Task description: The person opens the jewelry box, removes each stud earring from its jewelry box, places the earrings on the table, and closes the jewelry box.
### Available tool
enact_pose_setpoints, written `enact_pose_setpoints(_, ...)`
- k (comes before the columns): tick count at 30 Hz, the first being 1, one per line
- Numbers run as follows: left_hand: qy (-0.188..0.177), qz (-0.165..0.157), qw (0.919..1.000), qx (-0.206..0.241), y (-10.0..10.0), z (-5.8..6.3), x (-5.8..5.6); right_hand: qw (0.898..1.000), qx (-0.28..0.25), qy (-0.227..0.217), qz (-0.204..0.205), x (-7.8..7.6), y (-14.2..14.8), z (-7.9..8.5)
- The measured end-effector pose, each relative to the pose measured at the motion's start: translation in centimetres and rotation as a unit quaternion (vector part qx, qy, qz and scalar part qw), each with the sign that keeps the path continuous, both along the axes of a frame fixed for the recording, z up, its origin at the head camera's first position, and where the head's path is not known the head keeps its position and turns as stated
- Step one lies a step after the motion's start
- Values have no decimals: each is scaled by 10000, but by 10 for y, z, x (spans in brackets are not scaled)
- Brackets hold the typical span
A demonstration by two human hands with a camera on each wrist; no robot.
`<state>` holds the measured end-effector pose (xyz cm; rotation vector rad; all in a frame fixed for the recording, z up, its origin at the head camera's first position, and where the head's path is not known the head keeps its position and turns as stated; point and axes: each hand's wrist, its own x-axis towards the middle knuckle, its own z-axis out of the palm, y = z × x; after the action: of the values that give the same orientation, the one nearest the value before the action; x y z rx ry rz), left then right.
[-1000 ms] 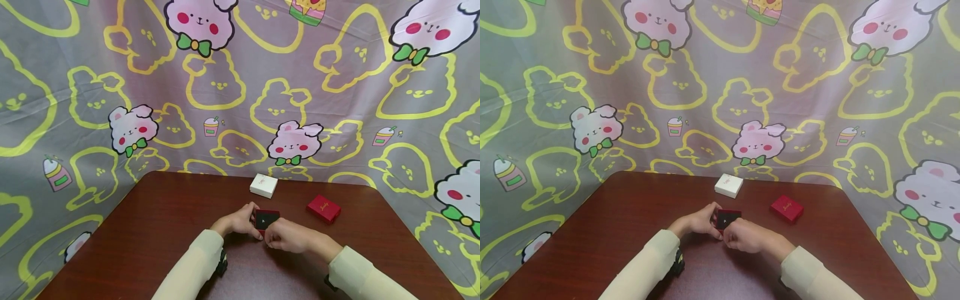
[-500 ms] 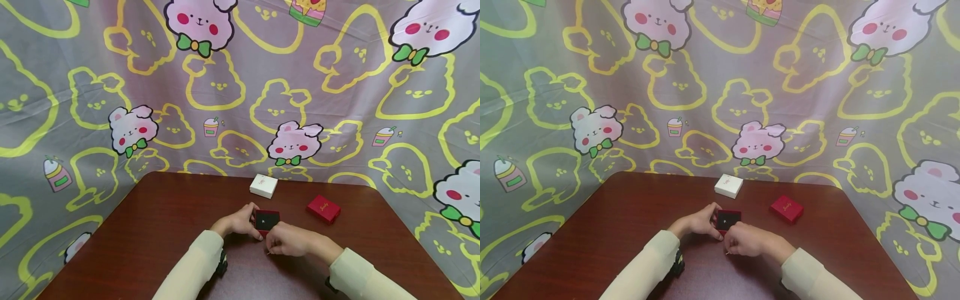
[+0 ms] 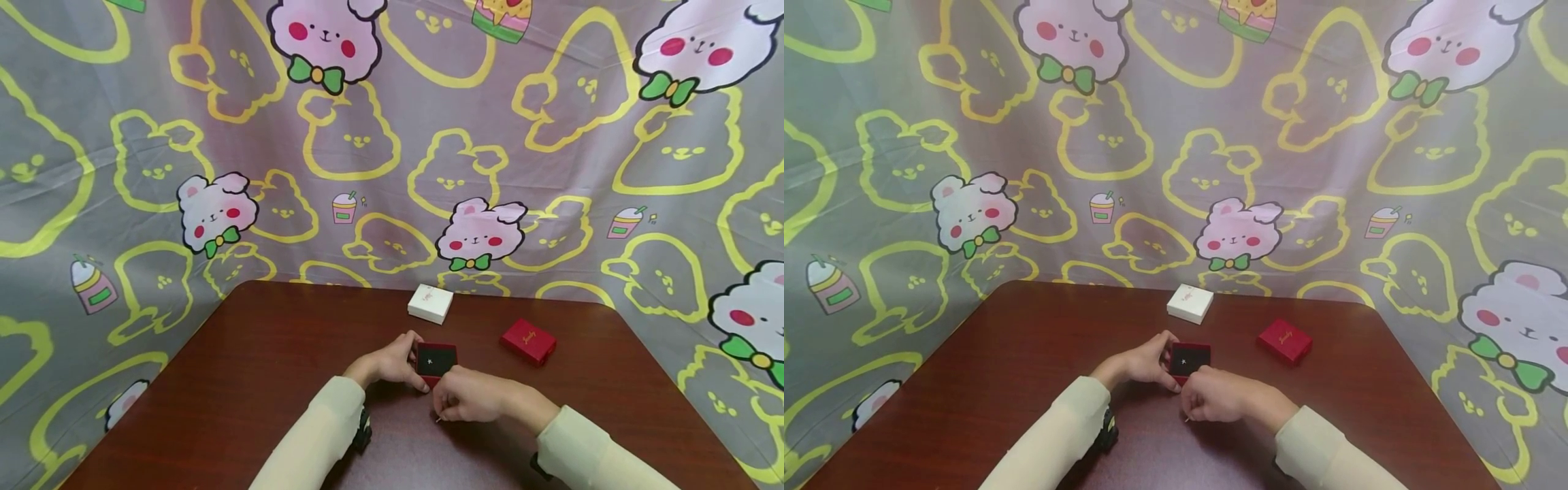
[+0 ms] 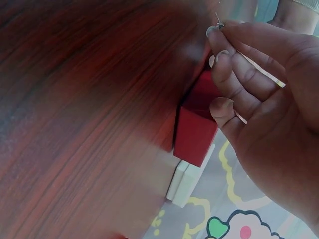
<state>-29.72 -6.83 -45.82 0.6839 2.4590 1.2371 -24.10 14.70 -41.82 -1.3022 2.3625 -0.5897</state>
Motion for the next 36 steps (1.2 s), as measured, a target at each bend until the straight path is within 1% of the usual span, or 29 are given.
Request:
enact_pose_setpoints(10, -23, -2, 10000, -73, 0, 1, 0, 9999, 27, -107, -10, 0, 0, 1)
enact_pose_setpoints(22, -141, 51, 9999, 30, 1, 3, 3, 9998, -86, 131, 87, -2, 1, 1)
enact_pose_setpoints(30, -183, 92, 9998, -47, 1, 2, 1, 9991, -120, 396, 105, -3, 3, 1)
enact_pose_setpoints(36, -161, 59, 9998, -82, 1, 0, 0, 9986, -114, 485, 184, -3, 4, 3)
